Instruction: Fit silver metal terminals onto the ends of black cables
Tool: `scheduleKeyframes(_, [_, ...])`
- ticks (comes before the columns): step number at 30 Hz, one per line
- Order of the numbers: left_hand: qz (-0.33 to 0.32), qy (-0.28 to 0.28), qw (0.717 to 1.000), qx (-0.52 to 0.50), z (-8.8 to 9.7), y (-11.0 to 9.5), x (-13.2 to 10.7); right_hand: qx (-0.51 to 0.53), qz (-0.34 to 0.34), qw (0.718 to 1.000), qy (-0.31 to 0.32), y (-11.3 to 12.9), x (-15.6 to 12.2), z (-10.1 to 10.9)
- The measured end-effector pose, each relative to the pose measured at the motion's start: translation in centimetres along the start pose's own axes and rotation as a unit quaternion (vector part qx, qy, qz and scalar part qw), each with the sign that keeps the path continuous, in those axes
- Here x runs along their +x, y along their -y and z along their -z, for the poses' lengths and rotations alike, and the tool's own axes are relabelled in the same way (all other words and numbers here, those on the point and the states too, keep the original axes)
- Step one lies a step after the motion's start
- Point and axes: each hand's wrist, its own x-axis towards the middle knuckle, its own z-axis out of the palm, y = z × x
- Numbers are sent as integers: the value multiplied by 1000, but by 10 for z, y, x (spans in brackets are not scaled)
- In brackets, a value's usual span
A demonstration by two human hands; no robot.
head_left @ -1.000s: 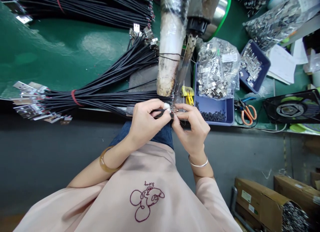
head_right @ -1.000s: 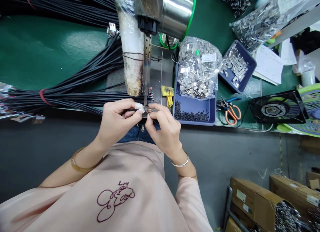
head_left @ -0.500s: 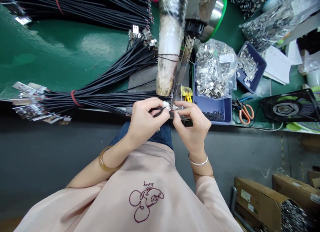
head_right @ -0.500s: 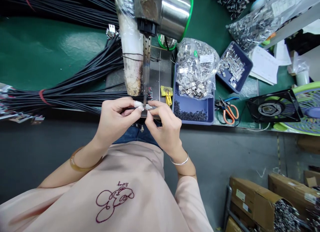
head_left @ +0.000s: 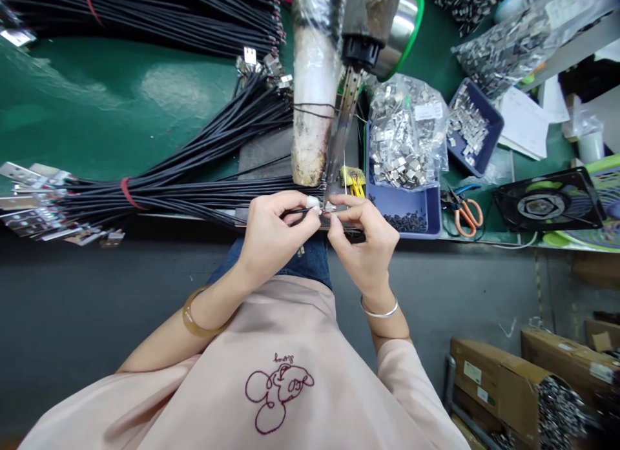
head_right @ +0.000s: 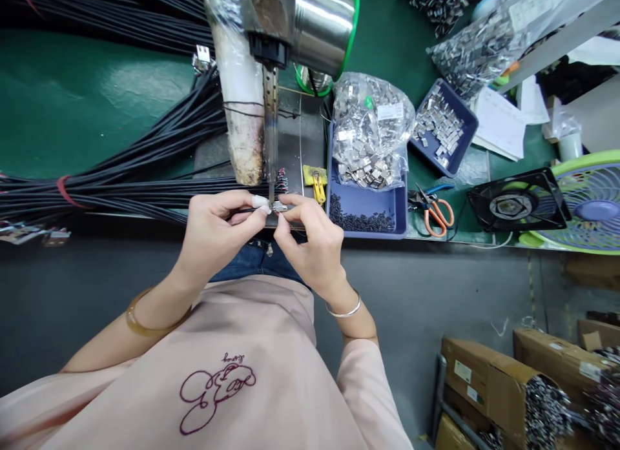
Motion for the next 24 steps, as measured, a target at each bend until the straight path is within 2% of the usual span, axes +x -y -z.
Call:
scheduleKeyframes(11, [11,-11,1000,-22,-1,-3,-3,-4,27,999,-18,-2,-1,-2])
scheduleKeyframes(18, [9,5,1000,-20,-1,2,-3,-1,35,999,-40,1,-2,-2])
scheduleKeyframes(21, [16,7,1000,-22,-1,5,-4,13,12,999,-40,2,-5,-3])
scheduleKeyframes(24, [24,15,999,-26,-1,6,-6,31,-40,998,-30,3,-8,-5])
